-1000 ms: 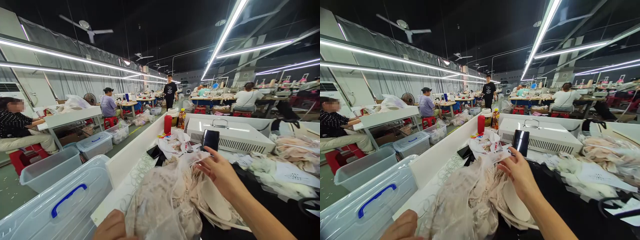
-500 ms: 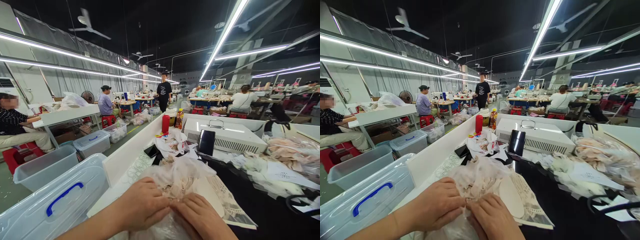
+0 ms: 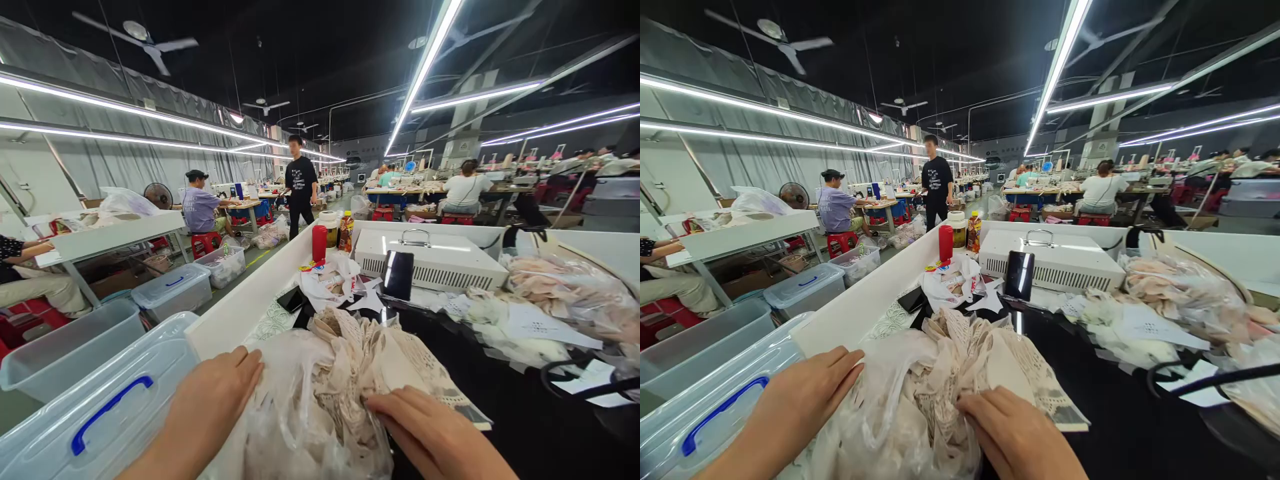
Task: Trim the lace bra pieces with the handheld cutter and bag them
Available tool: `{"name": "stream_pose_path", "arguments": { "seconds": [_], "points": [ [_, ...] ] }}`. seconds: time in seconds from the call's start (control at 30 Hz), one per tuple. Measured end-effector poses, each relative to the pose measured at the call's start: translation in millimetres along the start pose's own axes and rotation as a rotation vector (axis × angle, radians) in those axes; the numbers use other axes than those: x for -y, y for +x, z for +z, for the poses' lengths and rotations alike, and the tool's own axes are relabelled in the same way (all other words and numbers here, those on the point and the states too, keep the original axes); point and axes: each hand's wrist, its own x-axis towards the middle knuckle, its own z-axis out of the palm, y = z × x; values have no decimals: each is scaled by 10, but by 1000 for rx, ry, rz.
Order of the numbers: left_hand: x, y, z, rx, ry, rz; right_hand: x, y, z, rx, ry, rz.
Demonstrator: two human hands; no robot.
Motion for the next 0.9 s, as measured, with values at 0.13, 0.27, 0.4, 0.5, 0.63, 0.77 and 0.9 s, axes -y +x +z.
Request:
{"name": "stream_pose_path", "arguments": {
  "seconds": [0.13, 0.27, 0.4, 0.5, 0.63, 0.77, 0.9],
  "points": [
    [-266, 16, -103, -424, -234, 393, -114, 205, 47, -91, -144, -25],
    [-520, 116, -19, -438, -450, 765, -186, 339, 250, -107, -295, -107],
    [-474, 246, 125, -163, -187, 506, -204, 423, 405, -161, -341, -105],
    [-315, 282, 127, 95, -68, 201, -176, 466, 485, -198, -348, -45],
    [-170, 255, 94, 188, -192, 79, -160, 504, 532, -160, -293, 56],
    [-127, 204, 134, 110, -287, 65, -253, 506, 475, -97, -141, 163],
    [-182, 178, 119, -269, -308, 221, -336, 510, 388, -69, 11, 264]
  ]
}}
